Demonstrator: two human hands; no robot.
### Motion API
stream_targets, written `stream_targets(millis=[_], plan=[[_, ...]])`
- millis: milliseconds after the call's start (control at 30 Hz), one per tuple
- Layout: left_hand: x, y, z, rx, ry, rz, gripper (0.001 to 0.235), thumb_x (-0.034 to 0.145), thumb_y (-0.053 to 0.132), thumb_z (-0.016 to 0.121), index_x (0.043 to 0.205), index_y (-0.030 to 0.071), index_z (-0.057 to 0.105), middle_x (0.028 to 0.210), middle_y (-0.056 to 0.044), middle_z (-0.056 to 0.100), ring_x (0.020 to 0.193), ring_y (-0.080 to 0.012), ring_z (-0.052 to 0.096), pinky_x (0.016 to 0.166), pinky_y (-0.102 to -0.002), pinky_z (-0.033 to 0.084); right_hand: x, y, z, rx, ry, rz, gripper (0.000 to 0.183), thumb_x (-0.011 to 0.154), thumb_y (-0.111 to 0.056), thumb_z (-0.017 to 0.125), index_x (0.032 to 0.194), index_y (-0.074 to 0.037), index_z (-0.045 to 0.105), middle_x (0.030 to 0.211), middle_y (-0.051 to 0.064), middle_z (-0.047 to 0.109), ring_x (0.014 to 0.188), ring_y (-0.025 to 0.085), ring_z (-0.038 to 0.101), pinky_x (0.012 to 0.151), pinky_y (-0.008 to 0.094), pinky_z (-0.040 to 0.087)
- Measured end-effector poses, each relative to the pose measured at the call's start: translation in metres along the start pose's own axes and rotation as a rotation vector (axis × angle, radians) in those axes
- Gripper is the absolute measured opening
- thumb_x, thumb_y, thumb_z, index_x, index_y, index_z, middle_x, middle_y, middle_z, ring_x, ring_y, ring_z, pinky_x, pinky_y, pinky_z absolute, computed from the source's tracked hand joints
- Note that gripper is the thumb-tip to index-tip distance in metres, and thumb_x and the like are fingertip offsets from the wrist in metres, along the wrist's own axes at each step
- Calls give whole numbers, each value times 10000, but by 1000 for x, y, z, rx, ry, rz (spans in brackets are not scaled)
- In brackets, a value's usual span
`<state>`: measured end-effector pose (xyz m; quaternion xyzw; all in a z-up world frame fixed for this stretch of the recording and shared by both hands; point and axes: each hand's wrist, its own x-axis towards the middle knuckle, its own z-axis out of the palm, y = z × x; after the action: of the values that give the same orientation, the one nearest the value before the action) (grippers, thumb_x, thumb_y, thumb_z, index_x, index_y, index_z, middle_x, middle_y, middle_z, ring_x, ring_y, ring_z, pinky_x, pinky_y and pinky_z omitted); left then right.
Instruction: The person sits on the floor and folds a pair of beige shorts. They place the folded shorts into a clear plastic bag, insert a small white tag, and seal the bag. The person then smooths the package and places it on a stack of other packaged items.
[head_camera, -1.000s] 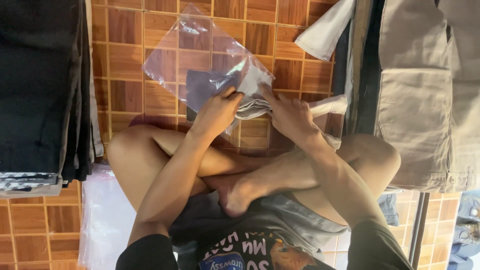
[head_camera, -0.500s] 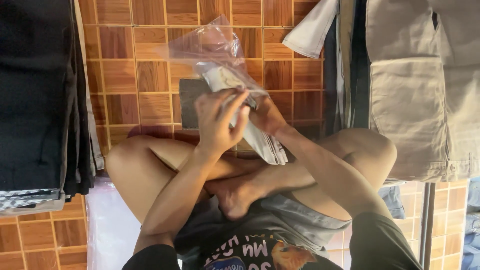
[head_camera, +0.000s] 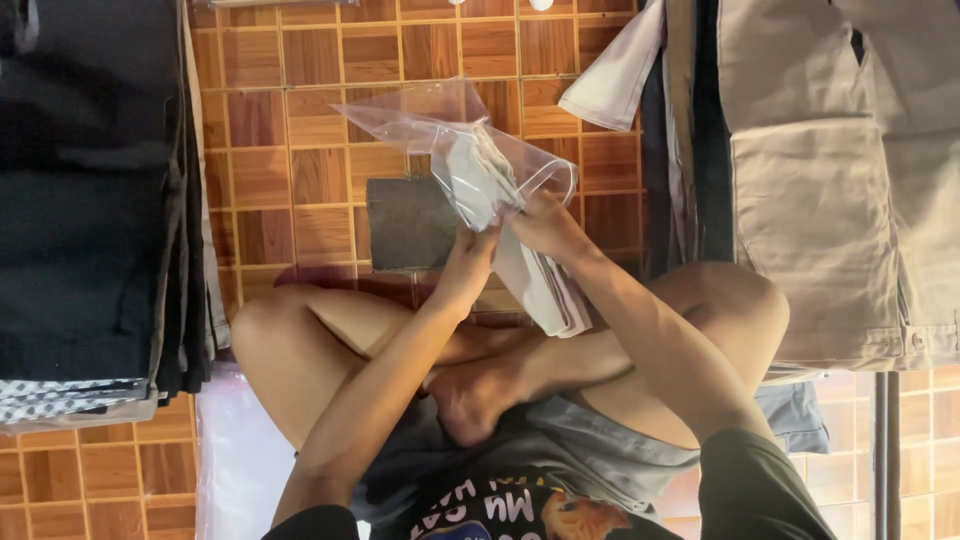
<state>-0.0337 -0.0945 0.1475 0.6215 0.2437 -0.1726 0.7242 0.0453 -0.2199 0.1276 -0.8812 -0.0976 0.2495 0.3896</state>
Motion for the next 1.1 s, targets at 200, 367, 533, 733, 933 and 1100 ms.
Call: stream_targets(millis=[200, 367, 533, 733, 933, 1100], plan=[[13, 40, 4, -599, 247, -239, 851, 834, 868, 404, 1390, 251, 591, 1152, -12, 715, 432, -21, 350, 343, -37, 140, -7, -19, -7, -79, -119, -200, 411, 920, -301, 673, 1132, 51, 683, 1048, 282, 705, 1090, 452, 682, 916, 498, 549], [51, -27, -11, -898, 231, -161, 892, 797, 868, 538, 1452, 262, 530, 1408, -29, 590, 1091, -150, 556, 861, -237, 399, -2, -4, 13, -181, -166, -283, 270, 918, -191, 599, 1044, 35, 674, 956, 259, 709, 1006, 444, 705, 857, 493, 565], [34, -70, 25, -684, 129, -118, 692, 970, 636, 549, 1546, 340, 305, 1256, -28, 560, 814, -85, 591, 469, -114, 373, 13, 5, 15, -378, -71, -368, 254, 868, -196, 654, 1025, 0, 689, 909, 202, 719, 976, 398, 725, 863, 477, 557], [44, -91, 33, -988, 52, -194, 1142, 810, 970, 281, 1634, 180, 252, 1613, -210, 411, 1487, -427, 369, 1236, -580, 187, 7, -10, 2, -669, 42, -481, 417, 729, -229, 769, 1098, -50, 688, 975, 149, 737, 1080, 356, 703, 1001, 499, 481], [41, -37, 27, -1287, 99, -184, 959, 787, 838, 624, 1473, 171, 544, 1495, -146, 572, 1343, -350, 555, 1207, -447, 372, -26, -29, -11, -402, 83, -755, 534, 963, -220, 658, 1386, 14, 431, 1281, 324, 375, 1249, 506, 392, 1093, 536, 315], [42, -40, 11, -1380, -126, -59, 814, 845, 776, 579, 1369, 154, 601, 1397, -117, 624, 1266, -318, 577, 1165, -473, 389, -81, -45, -33, -726, -295, -524, 1186, 753, -860, 623, 1603, -113, 272, 1678, 143, 242, 1589, 346, 49, 1253, 497, -152]])
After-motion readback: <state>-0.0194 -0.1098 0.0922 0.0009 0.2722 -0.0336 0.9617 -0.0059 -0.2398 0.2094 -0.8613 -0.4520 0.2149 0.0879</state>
